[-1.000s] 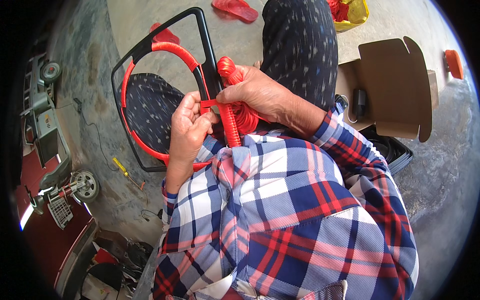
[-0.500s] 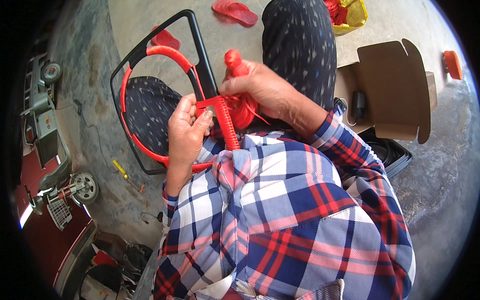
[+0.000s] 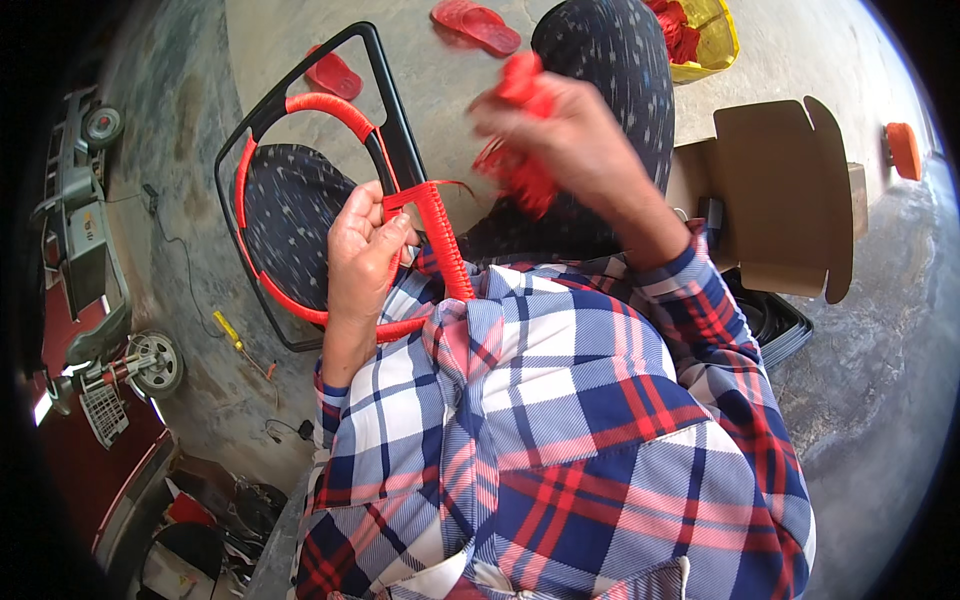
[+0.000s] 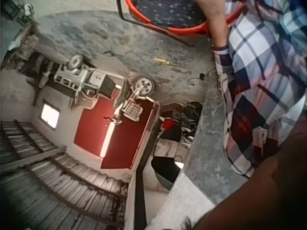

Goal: The recorder is wrapping a red plastic cord around a black metal frame to create a mesh surface.

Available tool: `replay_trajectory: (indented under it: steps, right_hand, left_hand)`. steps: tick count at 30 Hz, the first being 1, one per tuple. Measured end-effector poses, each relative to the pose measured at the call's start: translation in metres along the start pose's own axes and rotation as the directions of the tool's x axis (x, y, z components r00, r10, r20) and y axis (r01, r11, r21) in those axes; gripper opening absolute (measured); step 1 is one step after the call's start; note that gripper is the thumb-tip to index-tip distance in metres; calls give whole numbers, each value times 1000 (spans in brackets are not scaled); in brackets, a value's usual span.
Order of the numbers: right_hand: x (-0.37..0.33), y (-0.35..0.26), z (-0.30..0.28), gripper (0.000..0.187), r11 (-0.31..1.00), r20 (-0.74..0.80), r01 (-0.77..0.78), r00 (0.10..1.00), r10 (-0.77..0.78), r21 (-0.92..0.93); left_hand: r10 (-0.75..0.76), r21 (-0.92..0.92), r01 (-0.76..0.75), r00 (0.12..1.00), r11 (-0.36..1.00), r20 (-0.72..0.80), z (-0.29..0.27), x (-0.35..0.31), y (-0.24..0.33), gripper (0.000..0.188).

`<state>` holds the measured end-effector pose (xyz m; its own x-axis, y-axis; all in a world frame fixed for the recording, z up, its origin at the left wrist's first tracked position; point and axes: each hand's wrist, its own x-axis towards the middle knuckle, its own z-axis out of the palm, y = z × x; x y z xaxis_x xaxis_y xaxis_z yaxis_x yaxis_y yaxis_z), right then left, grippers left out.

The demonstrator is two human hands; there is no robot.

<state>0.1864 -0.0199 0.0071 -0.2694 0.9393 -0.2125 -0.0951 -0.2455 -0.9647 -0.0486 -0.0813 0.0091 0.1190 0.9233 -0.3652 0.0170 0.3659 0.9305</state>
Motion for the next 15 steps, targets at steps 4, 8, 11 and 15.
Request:
replay_trajectory:
  steps: [4,8,11,15]
  right_hand:
    - [1,15,42,18,965,181,-245,957,225,96]
    - [5,17,44,17,948,222,-314,929,295,55]
    - [0,13,48,17,969,253,-244,940,227,37]
    - [-6,19,47,17,981,219,-183,956,193,-64]
  left_hand:
    - [-4,-88,8,998,996,56,-3,3,0,21]
    - [-87,-180,94,995,979,48,-6,9,-10,29]
    - [-114,-292,113,993,950,13,-4,9,-15,27]
    - [-98,-293,109,994,950,54,-5,12,-15,26]
